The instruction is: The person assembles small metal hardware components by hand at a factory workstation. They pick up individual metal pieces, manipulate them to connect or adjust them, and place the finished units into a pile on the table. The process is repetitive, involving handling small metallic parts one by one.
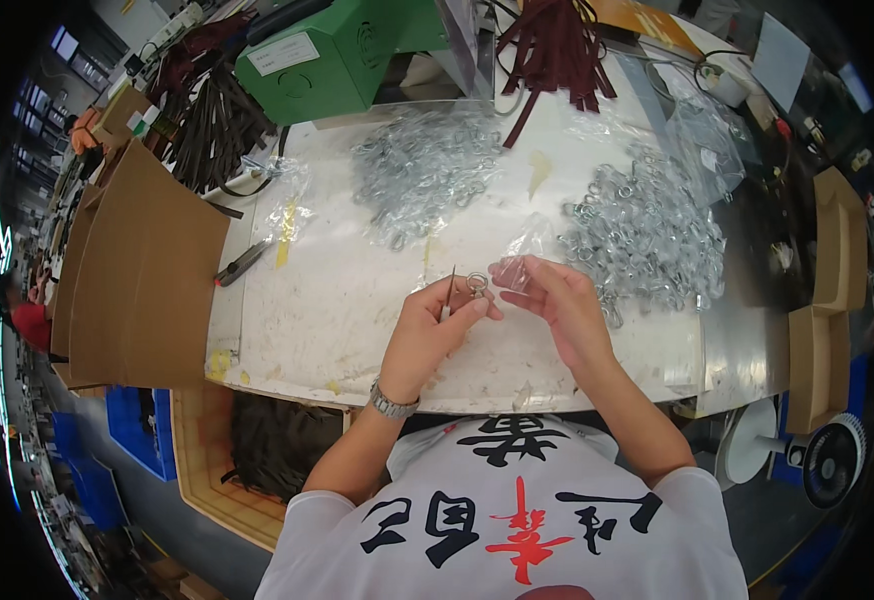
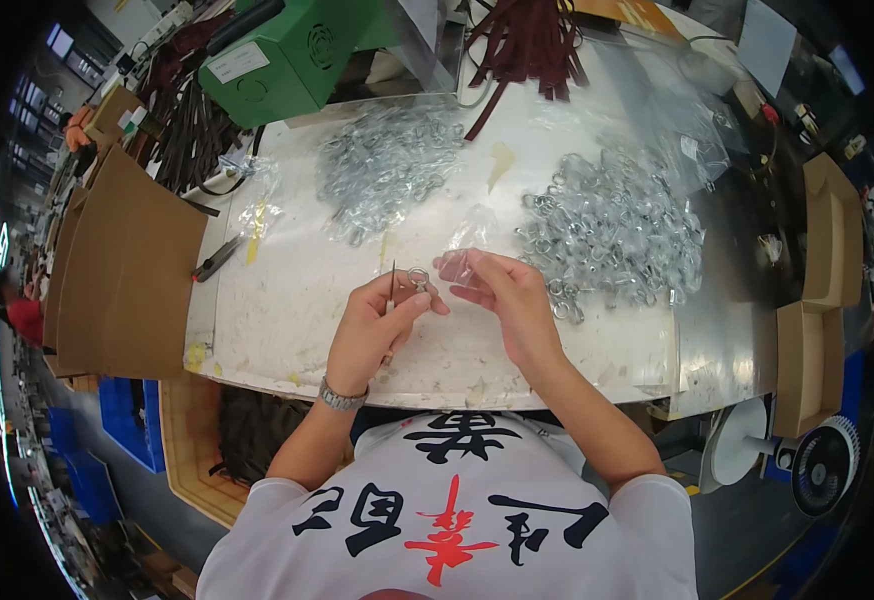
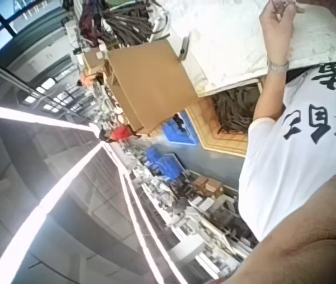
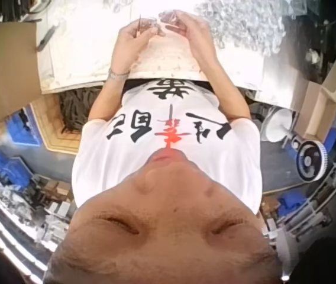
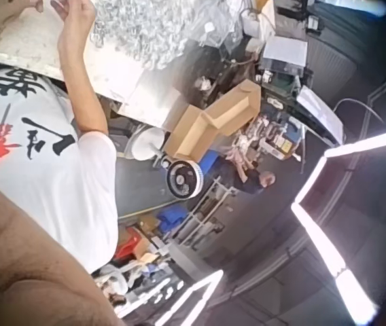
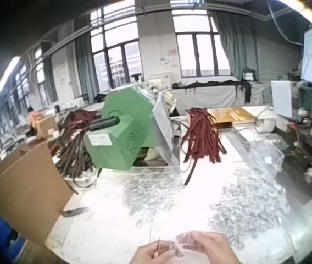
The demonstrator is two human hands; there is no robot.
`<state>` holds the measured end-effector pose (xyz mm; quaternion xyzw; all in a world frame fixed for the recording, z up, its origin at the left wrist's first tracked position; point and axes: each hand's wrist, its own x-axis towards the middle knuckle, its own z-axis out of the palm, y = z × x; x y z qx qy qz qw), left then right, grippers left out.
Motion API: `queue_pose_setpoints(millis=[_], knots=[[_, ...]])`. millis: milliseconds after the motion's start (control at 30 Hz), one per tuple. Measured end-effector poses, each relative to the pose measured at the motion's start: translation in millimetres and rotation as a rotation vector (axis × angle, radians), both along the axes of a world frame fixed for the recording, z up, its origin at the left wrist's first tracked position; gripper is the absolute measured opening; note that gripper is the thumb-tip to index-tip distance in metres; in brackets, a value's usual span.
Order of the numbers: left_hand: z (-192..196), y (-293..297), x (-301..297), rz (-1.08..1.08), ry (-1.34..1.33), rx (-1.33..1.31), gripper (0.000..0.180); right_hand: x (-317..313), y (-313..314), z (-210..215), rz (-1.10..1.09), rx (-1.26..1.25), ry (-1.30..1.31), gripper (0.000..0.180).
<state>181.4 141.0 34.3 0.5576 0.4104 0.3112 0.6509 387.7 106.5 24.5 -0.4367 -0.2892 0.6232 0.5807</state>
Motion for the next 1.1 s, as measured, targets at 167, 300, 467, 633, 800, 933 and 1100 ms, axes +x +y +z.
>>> queue_pose_setpoints(millis=[167, 300, 467, 633, 800, 933, 1100], knots=[[-6, -3, -2, 0.035, 0.01, 0.1, 0.018, -2, -1, 1, -0.006, -0.035, 0.037, 0.036], [5, -7, 0, 0.107, -0.103, -0.053, 0.018, -5, -1, -3, -0.009, -0.02, 0.035, 0.037], [4, -10, 5, 0.199, -0.058, 0.019, 0.018, -11, -1, 0, -0.016, -0.006, 0.035, 0.037], [3, -14, 9, 0.26, -0.103, 0.011, 0.022, -12, -1, -2, 0.015, 0.017, 0.063, 0.037], [5, -20, 16, 0.26, -0.084, 0.019, 0.03, -16, -2, -3, -0.006, 0.021, 0.127, 0.039], [2, -20, 13, 0.223, -0.104, -0.014, 0.03, -12, -1, -5, -0.028, 0.004, 0.083, 0.04], [4, -22, 17, 0.264, -0.124, -0.001, 0.032, -15, -2, -6, -0.03, -0.005, 0.078, 0.04]])
